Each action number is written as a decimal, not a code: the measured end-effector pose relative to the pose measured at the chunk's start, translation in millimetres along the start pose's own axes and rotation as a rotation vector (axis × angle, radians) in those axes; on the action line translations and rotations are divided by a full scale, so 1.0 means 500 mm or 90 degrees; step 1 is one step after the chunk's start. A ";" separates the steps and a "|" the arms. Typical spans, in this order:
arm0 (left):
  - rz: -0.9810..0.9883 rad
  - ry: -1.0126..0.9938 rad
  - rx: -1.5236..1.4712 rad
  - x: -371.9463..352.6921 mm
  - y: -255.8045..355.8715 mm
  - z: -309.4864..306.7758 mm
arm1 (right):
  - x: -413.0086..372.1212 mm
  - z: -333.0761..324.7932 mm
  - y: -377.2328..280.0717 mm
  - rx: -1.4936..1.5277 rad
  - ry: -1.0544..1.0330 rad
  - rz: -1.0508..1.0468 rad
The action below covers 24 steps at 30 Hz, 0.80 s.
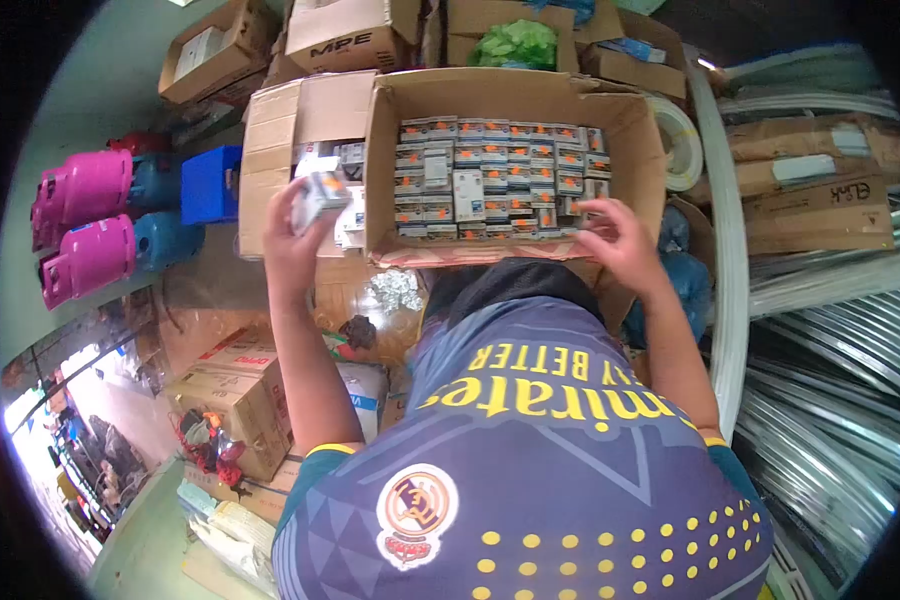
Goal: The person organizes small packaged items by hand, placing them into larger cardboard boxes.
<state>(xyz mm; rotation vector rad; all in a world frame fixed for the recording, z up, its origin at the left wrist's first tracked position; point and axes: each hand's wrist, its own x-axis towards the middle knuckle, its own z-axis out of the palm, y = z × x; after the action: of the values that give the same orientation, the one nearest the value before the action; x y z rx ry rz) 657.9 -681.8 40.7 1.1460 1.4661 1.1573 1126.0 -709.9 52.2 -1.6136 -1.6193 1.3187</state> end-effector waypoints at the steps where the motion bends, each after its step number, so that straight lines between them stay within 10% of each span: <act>1: 0.014 -0.050 0.018 -0.004 0.024 0.053 | 0.006 0.017 -0.028 0.060 -0.030 0.009; 7: 0.239 -0.333 0.182 -0.044 0.141 0.349 | 0.022 0.058 -0.129 0.179 -0.084 -0.097; 11: 0.093 -0.386 0.082 -0.052 0.146 0.380 | 0.041 0.018 -0.086 0.087 -0.049 -0.088; 15: 0.245 -0.232 0.307 -0.031 0.101 0.312 | 0.090 -0.019 0.056 -0.062 -0.055 0.002; 24: 0.154 -0.047 0.333 -0.054 -0.053 0.187 | 0.293 -0.009 0.455 -0.524 -0.349 0.242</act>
<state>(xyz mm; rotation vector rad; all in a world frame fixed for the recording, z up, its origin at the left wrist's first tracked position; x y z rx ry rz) 750.3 -699.4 4.5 1.7436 1.6552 0.8947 1209.7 -609.0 -184.5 -2.2433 -2.5099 1.4609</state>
